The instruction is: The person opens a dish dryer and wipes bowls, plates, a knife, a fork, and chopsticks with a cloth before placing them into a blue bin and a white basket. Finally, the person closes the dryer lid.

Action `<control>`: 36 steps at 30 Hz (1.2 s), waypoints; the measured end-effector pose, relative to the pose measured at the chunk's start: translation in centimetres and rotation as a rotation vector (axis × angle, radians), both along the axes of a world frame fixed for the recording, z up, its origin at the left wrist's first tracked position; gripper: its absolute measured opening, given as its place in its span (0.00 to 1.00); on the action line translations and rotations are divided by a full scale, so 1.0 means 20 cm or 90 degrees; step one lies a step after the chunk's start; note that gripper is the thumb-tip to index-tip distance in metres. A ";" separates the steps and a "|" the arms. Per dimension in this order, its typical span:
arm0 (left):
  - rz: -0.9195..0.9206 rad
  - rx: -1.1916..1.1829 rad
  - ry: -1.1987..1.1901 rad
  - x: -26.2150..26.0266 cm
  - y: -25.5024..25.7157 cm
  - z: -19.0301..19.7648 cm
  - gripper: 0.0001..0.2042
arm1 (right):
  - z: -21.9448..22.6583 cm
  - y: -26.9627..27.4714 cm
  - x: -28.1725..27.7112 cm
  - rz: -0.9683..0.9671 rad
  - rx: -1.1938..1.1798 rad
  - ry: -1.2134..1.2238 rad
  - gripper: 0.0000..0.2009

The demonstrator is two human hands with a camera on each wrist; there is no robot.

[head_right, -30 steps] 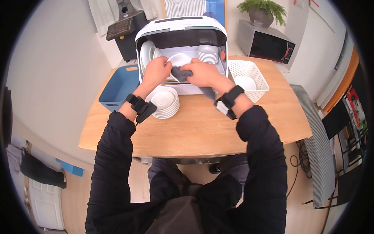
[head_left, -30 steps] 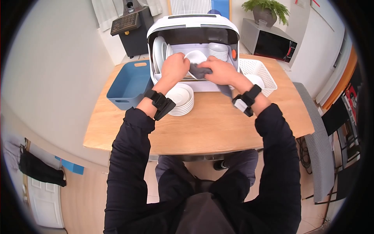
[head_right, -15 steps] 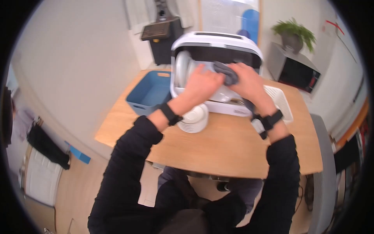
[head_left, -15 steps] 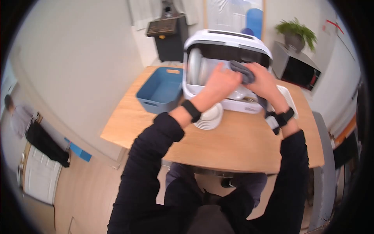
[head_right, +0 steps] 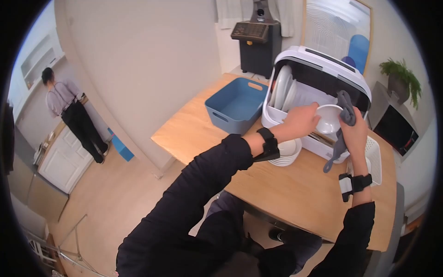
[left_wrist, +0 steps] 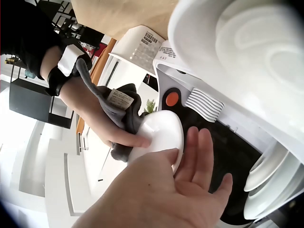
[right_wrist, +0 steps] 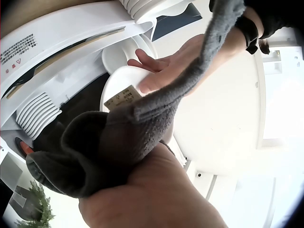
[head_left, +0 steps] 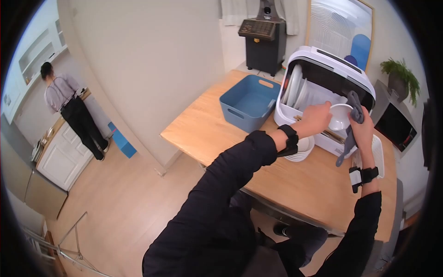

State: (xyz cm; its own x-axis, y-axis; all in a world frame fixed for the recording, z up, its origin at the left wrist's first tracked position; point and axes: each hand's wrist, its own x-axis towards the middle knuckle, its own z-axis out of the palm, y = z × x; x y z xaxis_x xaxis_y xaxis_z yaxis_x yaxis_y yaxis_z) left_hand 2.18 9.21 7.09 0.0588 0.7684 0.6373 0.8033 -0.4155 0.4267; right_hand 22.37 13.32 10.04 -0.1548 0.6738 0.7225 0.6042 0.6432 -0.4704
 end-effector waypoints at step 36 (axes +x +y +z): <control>0.065 0.014 0.171 -0.01 -0.04 0.10 0.12 | 0.04 -0.12 -0.08 -0.108 -0.010 -0.130 0.18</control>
